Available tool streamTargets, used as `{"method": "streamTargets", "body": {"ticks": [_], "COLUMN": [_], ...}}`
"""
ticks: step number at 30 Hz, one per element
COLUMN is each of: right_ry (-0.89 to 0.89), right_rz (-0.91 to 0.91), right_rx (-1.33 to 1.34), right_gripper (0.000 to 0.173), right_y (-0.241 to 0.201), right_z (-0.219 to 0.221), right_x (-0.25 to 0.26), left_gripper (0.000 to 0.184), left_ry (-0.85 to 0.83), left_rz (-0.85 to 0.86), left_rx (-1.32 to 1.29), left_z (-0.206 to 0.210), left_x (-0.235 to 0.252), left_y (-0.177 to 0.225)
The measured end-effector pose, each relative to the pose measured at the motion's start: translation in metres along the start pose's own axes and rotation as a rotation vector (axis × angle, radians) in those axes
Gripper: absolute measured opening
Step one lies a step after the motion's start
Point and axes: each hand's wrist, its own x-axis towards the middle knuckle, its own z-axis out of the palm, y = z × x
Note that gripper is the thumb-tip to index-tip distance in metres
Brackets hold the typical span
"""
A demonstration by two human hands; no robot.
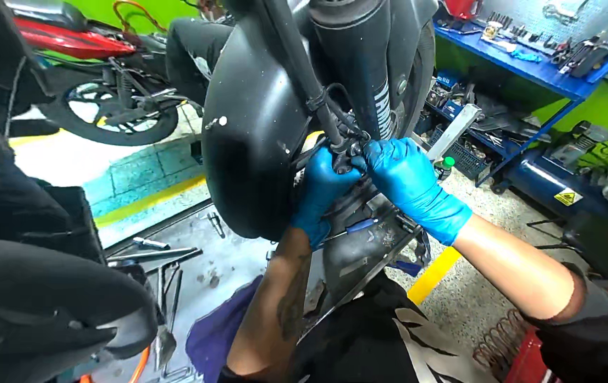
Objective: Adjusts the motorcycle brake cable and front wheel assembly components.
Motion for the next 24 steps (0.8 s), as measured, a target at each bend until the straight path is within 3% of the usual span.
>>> {"method": "streamTargets", "body": {"ticks": [3, 7, 12, 15, 18, 20, 22, 24], "right_ry": [0.032, 0.058, 0.122, -0.031, -0.392, -0.559, -0.549, -0.489], "right_rz": [-0.095, -0.181, -0.126, 0.293, 0.811, 0.948, 1.036, 1.073], "right_rx": [-0.066, -0.096, -0.086, 0.175, 0.556, 0.78, 1.03, 1.095], "right_gripper": [0.02, 0.018, 0.016, 0.031, 0.047, 0.054, 0.051, 0.045], "right_y": [0.005, 0.013, 0.008, -0.014, -0.018, -0.011, -0.011, -0.014], "right_z": [0.005, 0.007, 0.013, 0.003, -0.019, -0.02, -0.019, -0.02], "right_x": [0.0, 0.004, -0.006, -0.008, 0.009, 0.018, 0.024, 0.025], "left_gripper": [0.053, 0.052, 0.055, 0.059, 0.053, 0.055, 0.065, 0.085], "left_ry": [0.006, -0.041, -0.033, -0.057, -0.077, -0.061, -0.006, 0.026], "left_rz": [-0.002, -0.136, -0.112, -0.178, -0.273, -0.262, -0.201, -0.16], "left_rx": [0.007, -0.003, 0.039, 0.073, 0.081, 0.097, 0.17, 0.224], "left_z": [0.0, -0.005, -0.001, -0.004, -0.004, -0.004, -0.001, 0.001], "left_x": [-0.001, -0.002, 0.001, 0.002, 0.003, 0.001, -0.004, -0.015], "left_y": [-0.005, 0.006, 0.0, 0.011, 0.019, 0.016, 0.013, 0.009]}}
